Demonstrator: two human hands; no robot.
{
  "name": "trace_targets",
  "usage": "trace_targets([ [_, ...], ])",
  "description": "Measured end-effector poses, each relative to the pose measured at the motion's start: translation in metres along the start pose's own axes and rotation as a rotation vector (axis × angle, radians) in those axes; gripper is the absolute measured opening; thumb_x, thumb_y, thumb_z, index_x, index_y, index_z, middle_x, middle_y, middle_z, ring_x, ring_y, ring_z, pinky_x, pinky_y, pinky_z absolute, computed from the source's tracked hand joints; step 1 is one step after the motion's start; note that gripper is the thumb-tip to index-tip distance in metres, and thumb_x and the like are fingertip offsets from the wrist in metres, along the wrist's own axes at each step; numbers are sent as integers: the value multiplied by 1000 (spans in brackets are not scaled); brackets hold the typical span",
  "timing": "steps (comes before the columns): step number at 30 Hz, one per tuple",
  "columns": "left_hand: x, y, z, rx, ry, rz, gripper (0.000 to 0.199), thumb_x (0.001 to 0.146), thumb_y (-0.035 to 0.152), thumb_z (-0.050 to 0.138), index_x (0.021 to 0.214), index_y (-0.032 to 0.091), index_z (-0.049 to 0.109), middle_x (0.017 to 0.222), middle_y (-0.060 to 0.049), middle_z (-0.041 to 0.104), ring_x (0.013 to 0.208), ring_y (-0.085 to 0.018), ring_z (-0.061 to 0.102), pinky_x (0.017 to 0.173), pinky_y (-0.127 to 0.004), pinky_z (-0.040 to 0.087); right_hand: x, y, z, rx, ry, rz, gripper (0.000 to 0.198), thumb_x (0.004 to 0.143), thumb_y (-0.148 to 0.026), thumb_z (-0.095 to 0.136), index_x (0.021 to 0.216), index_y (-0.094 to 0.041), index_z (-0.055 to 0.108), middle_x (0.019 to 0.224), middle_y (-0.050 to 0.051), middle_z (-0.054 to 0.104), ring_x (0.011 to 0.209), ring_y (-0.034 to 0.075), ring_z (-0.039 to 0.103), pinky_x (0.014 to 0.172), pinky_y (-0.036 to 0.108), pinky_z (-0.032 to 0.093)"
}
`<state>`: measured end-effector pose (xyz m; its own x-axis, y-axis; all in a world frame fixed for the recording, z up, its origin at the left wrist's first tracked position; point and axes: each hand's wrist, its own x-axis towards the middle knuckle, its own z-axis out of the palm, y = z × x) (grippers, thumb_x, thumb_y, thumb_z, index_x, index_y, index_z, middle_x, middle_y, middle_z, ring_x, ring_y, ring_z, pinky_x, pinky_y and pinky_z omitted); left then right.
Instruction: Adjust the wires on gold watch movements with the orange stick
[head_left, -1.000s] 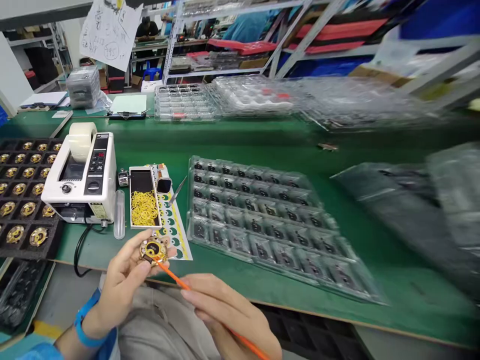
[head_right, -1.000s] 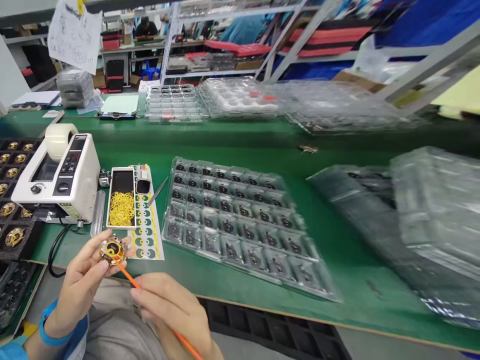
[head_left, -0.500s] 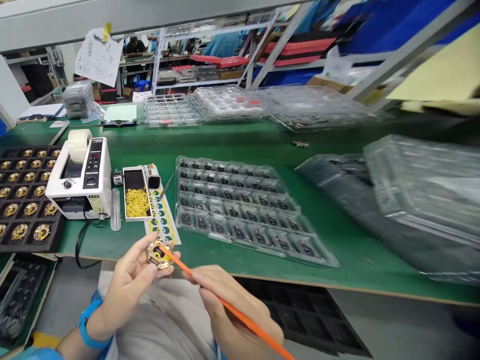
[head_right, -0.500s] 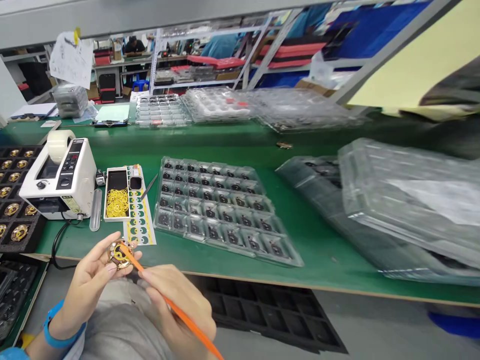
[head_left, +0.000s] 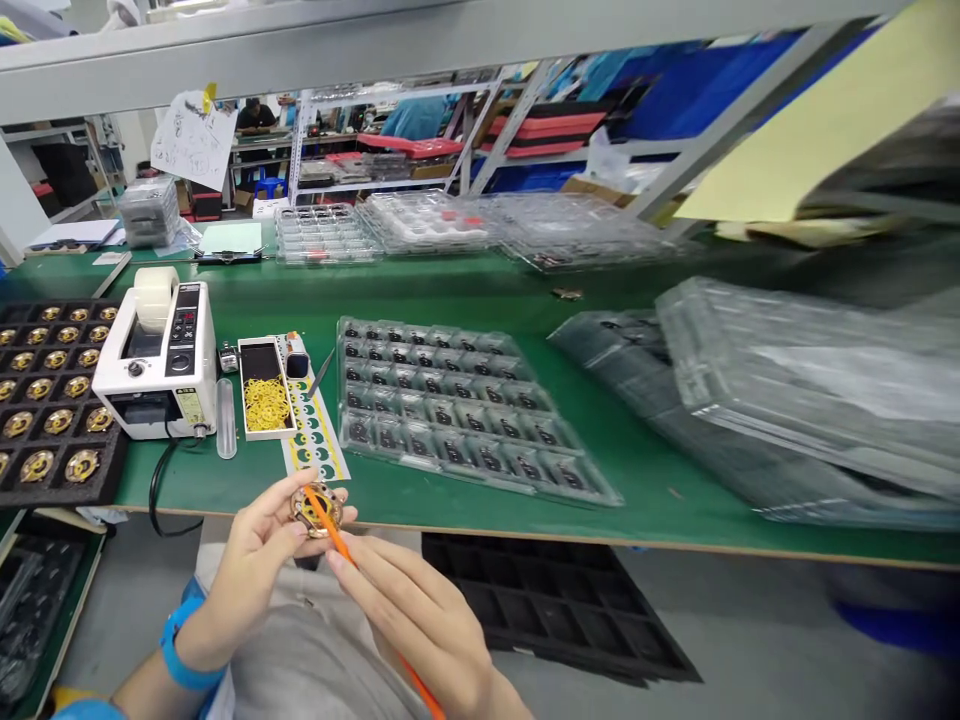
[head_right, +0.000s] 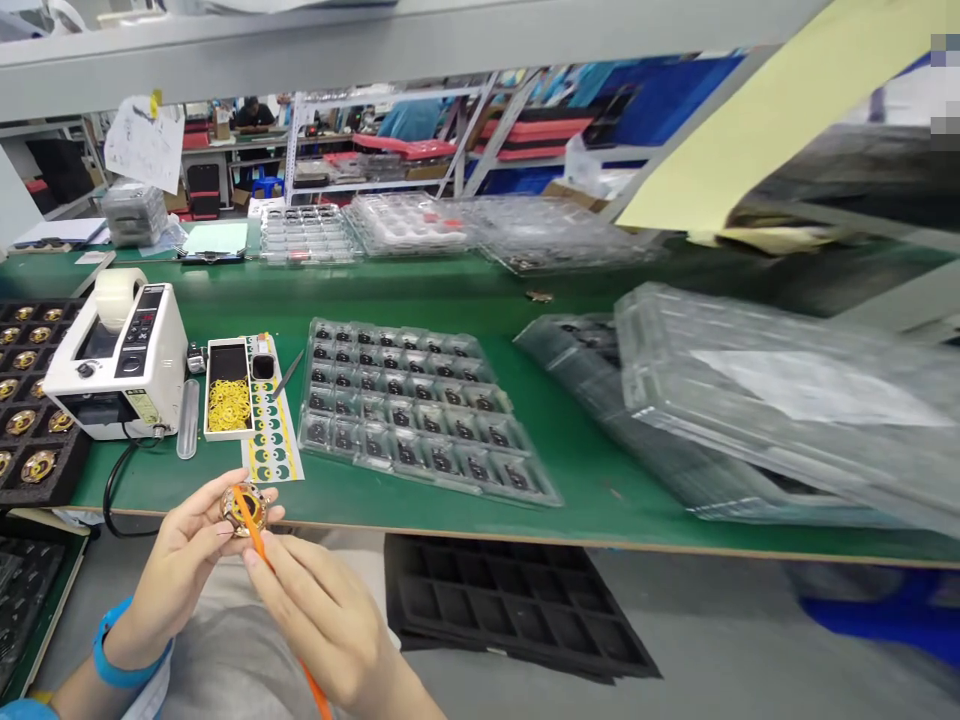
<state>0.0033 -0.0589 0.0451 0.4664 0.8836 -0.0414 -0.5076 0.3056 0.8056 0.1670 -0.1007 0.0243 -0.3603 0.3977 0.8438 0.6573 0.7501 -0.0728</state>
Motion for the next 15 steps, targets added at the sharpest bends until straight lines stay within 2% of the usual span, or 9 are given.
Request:
trace_targets([
  [3,6,2,-1,-48,48,-60,28,82,29,77,109,23,73,107,-10,73,101,-27,69,79,-26,60,-4,1,-7,96,129,118,22,93,-1,49,103,-7,68,95,13,69,92,21,66,71,31,59],
  [6,13,0,-4,-66,92,-100,22,79,30,80,97,19,74,92,-10,76,85,-25,74,65,-21,60,-12,1,-12,205,368,348,26,93,-7,52,113,-13,67,92,10,66,79,19,64,59,32,53],
  [8,17,-2,-6,-56,91,-112,24,75,29,84,92,17,72,85,-9,76,77,-24,74,59,-18,59,-16,2,-11,272,487,493,27,95,-11,51,114,-19,68,86,7,64,72,19,60,55,32,48],
  [10,20,-4,-7,-42,89,-121,28,71,28,87,90,16,71,81,-8,76,72,-22,74,54,-16,56,-15,7,-8,355,530,578,27,97,-14,48,112,-20,70,83,6,62,70,18,57,55,32,44],
  [15,34,-3,-7,68,159,-93,28,70,31,85,82,14,66,71,-7,74,58,-19,71,41,-14,47,1,29,4,459,482,571,29,99,-19,44,110,-19,71,84,6,59,73,19,54,59,33,39],
])
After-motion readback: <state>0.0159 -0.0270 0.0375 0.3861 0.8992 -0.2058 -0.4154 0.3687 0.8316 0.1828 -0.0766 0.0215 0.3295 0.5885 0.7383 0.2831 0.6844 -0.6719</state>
